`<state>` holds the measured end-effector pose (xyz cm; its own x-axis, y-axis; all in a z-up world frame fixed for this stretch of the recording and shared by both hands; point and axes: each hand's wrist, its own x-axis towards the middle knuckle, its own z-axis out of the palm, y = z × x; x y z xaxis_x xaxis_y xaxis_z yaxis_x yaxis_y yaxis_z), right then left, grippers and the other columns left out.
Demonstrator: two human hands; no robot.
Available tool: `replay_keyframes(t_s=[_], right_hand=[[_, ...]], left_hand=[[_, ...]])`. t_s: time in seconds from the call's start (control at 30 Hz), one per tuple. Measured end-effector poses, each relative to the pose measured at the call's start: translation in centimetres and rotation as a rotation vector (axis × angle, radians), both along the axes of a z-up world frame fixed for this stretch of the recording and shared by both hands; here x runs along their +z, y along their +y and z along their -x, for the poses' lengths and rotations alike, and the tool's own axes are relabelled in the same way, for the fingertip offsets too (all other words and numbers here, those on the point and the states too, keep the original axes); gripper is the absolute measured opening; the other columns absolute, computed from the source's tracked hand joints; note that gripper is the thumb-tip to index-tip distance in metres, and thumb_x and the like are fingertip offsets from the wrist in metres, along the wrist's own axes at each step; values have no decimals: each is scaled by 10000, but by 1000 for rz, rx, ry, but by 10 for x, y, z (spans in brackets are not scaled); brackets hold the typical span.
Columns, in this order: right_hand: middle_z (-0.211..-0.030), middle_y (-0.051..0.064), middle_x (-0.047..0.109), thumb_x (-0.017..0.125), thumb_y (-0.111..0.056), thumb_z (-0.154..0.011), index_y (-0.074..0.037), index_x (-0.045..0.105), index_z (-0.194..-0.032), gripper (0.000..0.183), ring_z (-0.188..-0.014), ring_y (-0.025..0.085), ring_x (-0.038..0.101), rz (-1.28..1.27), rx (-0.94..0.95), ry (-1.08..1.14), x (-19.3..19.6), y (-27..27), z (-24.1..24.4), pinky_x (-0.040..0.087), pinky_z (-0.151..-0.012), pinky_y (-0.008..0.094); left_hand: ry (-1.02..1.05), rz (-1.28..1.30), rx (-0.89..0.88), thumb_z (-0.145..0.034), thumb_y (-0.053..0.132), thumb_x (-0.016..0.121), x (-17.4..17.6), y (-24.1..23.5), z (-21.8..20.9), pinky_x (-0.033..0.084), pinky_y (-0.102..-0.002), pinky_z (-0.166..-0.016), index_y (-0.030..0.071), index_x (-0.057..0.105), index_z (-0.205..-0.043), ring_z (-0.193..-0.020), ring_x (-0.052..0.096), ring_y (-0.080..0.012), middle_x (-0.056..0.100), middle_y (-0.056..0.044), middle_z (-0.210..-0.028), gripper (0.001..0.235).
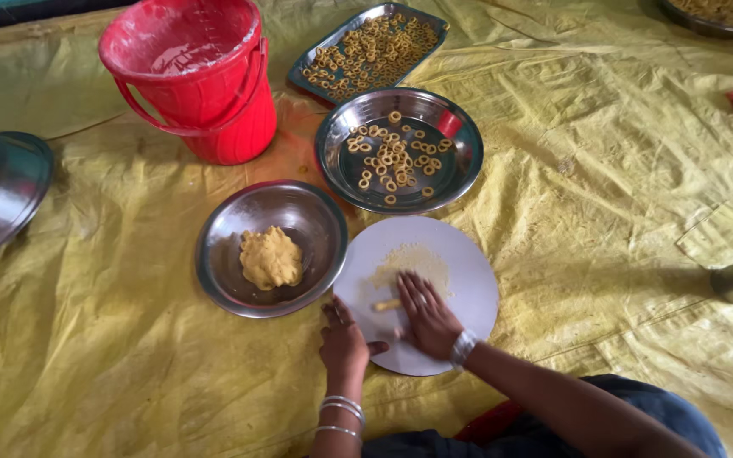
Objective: The person sits on a yellow tarp and shapes small pieces of yellow dough into rings by hand. They roll the dough into thin strips, form them into circles, and place the finished rings into a metal bowl. The process is repeated continuously throughout the clip.
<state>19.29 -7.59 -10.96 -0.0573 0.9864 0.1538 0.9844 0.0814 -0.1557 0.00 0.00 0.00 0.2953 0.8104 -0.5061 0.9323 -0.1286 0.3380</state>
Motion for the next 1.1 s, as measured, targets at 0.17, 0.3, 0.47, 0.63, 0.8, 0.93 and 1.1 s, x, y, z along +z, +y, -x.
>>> replay_keyframes(t_s=[0.17, 0.3, 0.47, 0.63, 0.8, 0.93, 1.1], right_hand=[[-1654, 267, 99, 528, -625, -888, 38, 117, -1560, 1030, -1552, 401, 66, 390, -136, 163, 26, -40, 36, 81, -1252, 483], [-1657, 327, 117, 421, -669, -976, 76, 183, -1559, 975, -1556, 463, 90, 121, -250, -231, 31, 64, -5, 81, -1258, 545], [-1666, 242, 88, 413, -665, -924, -11, 158, -1586, 966, -1540, 430, 47, 7, -360, -83, 48, 134, -36, 64, -1208, 590], [-1656, 276, 86, 429, -700, -925, 76, 135, -1569, 1050, -1535, 451, 53, 139, -196, -148, 34, 49, 7, 107, -1229, 548], [-1671, 281, 8, 478, -704, -902, 102, 18, -1552, 1133, -1546, 410, -16, 469, -30, -45, 41, -64, 47, 78, -1227, 505], [-1670, 270, 88, 412, -663, -991, 84, 66, -1592, 1020, -1536, 410, 36, 97, 8, -221, 31, -16, 21, 103, -1225, 512], [-1687, 233, 65, 352, -699, -967, 47, 109, -1590, 1002, -1565, 403, 33, 149, -267, -96, 24, 99, -13, 66, -1247, 539]], left_hand=[[-140, -78, 18, -858, 181, 720, -48, 6, 2, 555, -396, -1072, 96, -58, -1649, -1441, 434, -368, 53, -134, -1735, 1113], [-122, 125, 57, -849, 176, 704, -57, 19, 5, 590, -388, -1048, 114, -103, -1632, -1428, 438, -378, 2, -116, -1748, 1126], [98, 49, -103, -609, 327, 1012, -46, 17, 5, 496, -437, -1100, 126, -140, -1602, -1430, 439, -342, 87, -124, -1713, 1535], [25, -40, -85, -538, 304, 1024, -48, 19, 10, 529, -451, -1040, 76, -101, -1609, -1380, 490, -348, 227, -117, -1681, 1570], [-10, -43, -52, -528, 288, 1020, -54, 14, 11, 523, -454, -1049, 75, -85, -1611, -1376, 495, -349, 255, -106, -1675, 1562], [-20, 8, -24, -536, 279, 1025, -41, 15, 8, 480, -445, -1101, 97, -112, -1610, -1402, 454, -372, 242, -85, -1677, 1574], [37, 89, -37, -578, 292, 1023, -35, 19, 7, 435, -442, -1150, 121, -144, -1611, -1455, 385, -389, 204, -67, -1694, 1568]])
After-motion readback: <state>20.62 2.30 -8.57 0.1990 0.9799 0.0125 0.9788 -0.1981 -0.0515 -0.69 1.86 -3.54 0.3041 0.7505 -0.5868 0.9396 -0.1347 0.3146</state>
